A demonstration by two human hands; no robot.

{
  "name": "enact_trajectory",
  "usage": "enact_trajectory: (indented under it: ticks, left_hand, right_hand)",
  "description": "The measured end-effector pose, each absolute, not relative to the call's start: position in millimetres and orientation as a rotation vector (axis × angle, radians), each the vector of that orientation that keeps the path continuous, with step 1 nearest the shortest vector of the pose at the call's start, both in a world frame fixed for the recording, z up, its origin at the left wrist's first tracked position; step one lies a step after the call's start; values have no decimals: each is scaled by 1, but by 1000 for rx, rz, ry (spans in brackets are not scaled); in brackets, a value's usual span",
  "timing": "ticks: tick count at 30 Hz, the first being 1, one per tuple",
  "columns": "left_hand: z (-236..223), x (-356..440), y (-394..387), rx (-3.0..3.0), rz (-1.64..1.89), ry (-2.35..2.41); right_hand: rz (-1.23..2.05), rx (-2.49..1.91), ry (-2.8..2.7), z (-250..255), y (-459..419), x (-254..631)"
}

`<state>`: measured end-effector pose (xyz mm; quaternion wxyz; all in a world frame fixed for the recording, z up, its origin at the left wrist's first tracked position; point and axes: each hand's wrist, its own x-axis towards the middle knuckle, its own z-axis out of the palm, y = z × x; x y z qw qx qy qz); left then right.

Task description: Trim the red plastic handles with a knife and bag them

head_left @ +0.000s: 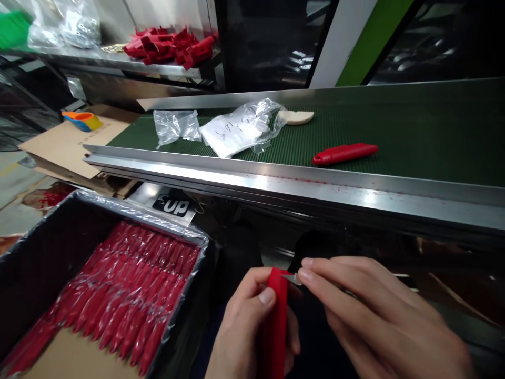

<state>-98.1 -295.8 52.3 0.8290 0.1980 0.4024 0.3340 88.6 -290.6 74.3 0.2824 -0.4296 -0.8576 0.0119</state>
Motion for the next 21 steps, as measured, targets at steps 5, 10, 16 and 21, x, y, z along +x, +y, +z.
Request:
enact_trajectory:
  ticks: [5,10,16,21]
  left_hand:
    - [55,-100,-294,430,706,867]
    - [57,-100,-294,516,717,921]
    - [57,-98,-292,517,748,935]
    - [58,-100,-284,531,806,937]
  right_hand:
    - [44,-1145,-2342,72,-292,92]
    - [129,-1129,-2370,67,-295,97]
    - [122,-1112,-2370,67,-297,92]
    - [69,-1082,-2351,65,-304,83]
